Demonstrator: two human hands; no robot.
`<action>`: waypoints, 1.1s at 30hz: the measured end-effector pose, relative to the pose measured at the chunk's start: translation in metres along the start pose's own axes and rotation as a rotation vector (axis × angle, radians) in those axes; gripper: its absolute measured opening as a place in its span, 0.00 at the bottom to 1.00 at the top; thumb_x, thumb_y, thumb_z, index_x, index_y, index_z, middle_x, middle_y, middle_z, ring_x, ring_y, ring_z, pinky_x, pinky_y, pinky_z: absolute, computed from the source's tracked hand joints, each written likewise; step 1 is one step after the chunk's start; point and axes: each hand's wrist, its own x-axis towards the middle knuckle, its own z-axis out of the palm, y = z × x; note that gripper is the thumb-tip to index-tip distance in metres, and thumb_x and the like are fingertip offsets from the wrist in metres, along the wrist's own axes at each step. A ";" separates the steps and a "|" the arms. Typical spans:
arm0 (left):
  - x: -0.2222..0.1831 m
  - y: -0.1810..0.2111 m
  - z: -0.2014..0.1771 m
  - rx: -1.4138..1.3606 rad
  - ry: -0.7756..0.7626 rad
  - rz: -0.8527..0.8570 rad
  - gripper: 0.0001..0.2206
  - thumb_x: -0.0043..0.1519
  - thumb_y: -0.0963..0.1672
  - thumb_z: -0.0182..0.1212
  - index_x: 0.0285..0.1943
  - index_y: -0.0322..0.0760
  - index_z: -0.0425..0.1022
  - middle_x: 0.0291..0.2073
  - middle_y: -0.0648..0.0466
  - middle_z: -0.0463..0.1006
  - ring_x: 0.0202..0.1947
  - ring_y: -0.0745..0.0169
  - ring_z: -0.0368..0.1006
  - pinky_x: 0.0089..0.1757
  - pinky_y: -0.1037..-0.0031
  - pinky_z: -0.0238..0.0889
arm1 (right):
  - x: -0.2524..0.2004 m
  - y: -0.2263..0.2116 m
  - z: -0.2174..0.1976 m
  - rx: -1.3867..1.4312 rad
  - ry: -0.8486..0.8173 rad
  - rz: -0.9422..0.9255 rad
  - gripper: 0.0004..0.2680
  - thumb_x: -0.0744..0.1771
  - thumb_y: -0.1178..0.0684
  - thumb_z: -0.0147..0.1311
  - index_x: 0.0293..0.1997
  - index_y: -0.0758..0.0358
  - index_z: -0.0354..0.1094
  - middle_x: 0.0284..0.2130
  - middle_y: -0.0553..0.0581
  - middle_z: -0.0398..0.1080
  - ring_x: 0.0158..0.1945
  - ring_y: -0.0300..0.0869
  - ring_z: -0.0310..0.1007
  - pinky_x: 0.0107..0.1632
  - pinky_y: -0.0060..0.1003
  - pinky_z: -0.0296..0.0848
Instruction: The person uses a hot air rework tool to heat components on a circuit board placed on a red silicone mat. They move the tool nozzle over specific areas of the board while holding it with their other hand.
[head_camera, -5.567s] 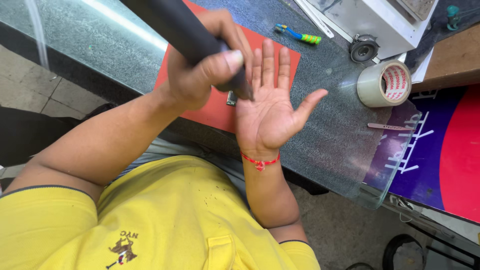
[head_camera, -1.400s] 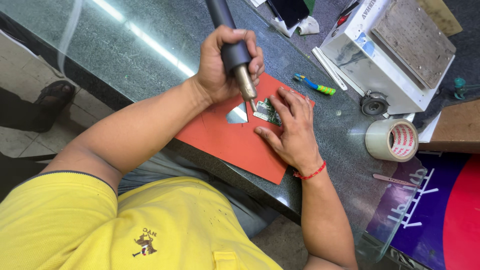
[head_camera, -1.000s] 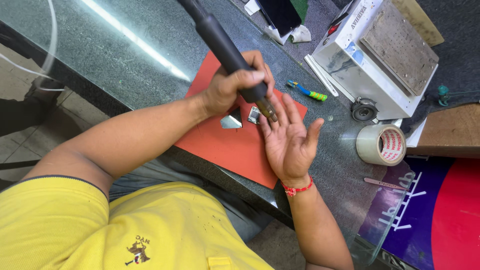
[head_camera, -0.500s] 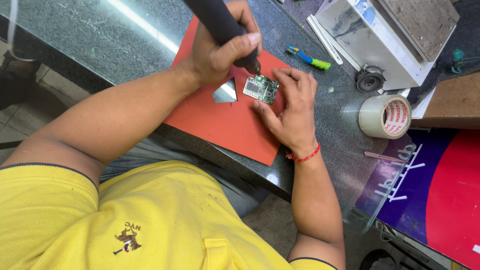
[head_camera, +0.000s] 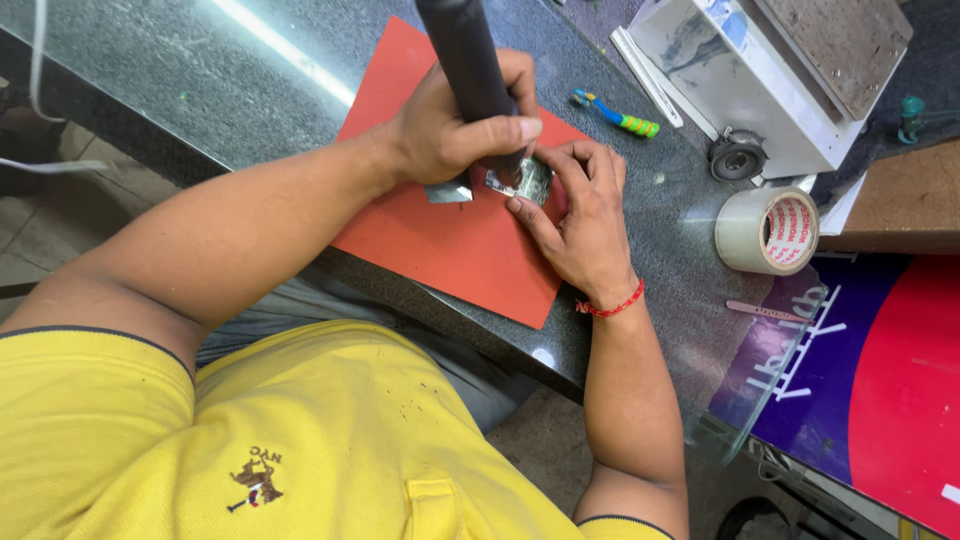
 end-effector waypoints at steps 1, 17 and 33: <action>0.001 0.001 0.003 0.008 0.101 -0.075 0.08 0.72 0.43 0.61 0.43 0.31 0.70 0.33 0.52 0.77 0.34 0.67 0.76 0.37 0.76 0.70 | 0.000 -0.001 0.000 0.005 0.001 0.018 0.19 0.63 0.50 0.71 0.58 0.63 0.72 0.49 0.60 0.65 0.56 0.55 0.61 0.61 0.48 0.64; -0.002 0.003 0.004 -0.092 0.103 -0.132 0.10 0.71 0.45 0.61 0.43 0.32 0.70 0.33 0.54 0.77 0.32 0.69 0.78 0.36 0.77 0.71 | 0.002 0.012 -0.006 0.029 -0.050 -0.045 0.20 0.63 0.52 0.69 0.60 0.63 0.71 0.48 0.58 0.66 0.55 0.52 0.63 0.63 0.47 0.61; 0.003 0.008 -0.001 -0.037 0.045 -0.068 0.10 0.72 0.43 0.60 0.40 0.30 0.70 0.32 0.51 0.78 0.34 0.67 0.76 0.40 0.74 0.70 | 0.002 0.012 -0.004 0.041 -0.038 -0.033 0.19 0.63 0.52 0.69 0.59 0.61 0.72 0.49 0.58 0.66 0.55 0.51 0.63 0.63 0.46 0.61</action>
